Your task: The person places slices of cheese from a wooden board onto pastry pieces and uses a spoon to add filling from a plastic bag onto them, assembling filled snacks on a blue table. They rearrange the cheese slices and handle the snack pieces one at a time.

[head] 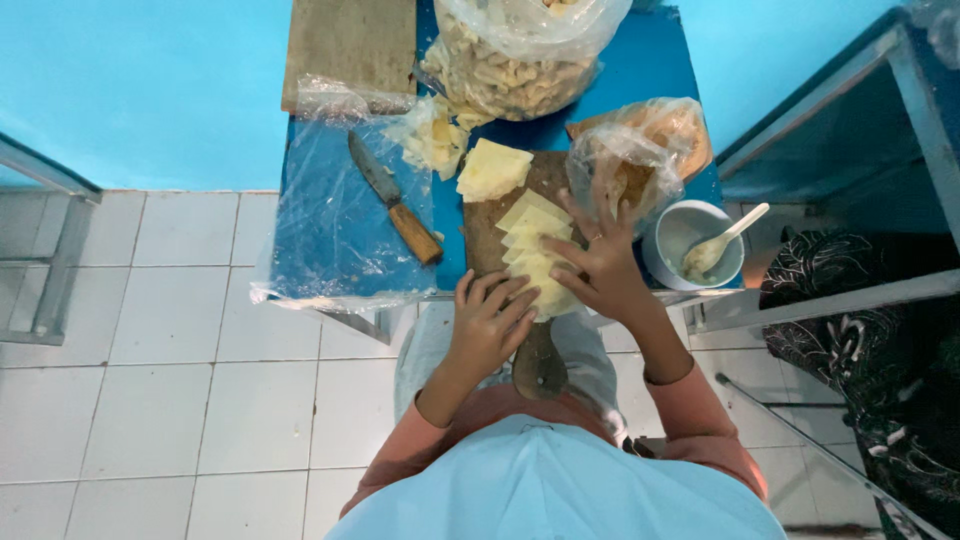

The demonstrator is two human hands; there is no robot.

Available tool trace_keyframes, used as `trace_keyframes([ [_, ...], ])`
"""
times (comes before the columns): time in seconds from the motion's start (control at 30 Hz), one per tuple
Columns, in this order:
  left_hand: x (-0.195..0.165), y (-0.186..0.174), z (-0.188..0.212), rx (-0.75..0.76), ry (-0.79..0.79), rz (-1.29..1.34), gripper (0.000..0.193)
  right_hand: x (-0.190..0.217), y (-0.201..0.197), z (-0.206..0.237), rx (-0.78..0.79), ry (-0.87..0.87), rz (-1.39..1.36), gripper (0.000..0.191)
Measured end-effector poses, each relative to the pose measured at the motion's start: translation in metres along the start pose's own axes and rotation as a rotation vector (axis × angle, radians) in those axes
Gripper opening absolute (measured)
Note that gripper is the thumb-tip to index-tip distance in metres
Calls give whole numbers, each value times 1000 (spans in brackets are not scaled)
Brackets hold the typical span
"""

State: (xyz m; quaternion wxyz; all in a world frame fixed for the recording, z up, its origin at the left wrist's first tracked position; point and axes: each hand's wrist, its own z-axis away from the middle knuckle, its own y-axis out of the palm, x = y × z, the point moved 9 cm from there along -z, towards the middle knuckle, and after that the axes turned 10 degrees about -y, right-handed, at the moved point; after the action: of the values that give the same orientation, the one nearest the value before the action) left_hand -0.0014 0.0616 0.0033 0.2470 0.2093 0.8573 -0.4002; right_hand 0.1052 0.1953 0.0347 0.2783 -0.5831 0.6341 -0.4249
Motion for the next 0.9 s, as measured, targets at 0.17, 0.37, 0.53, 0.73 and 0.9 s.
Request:
trace_keyframes([
  [0.17,1,2,1,15,4,-5,31,-10,-1,10,-14,28,-35,26],
  [0.37,2,3,2,17,0,-3,29,-21,-1,16,-62,70,-90,29],
  [0.53,2,2,1,22,1,0,30,-7,3,7,-29,20,-119,29],
  [0.73,1,0,1,19,-6,9,30,-6,-8,8,-70,-13,-187,24],
  [0.9,0,1,0,25,5,-7,31,-19,-2,13,-110,60,-282,25],
])
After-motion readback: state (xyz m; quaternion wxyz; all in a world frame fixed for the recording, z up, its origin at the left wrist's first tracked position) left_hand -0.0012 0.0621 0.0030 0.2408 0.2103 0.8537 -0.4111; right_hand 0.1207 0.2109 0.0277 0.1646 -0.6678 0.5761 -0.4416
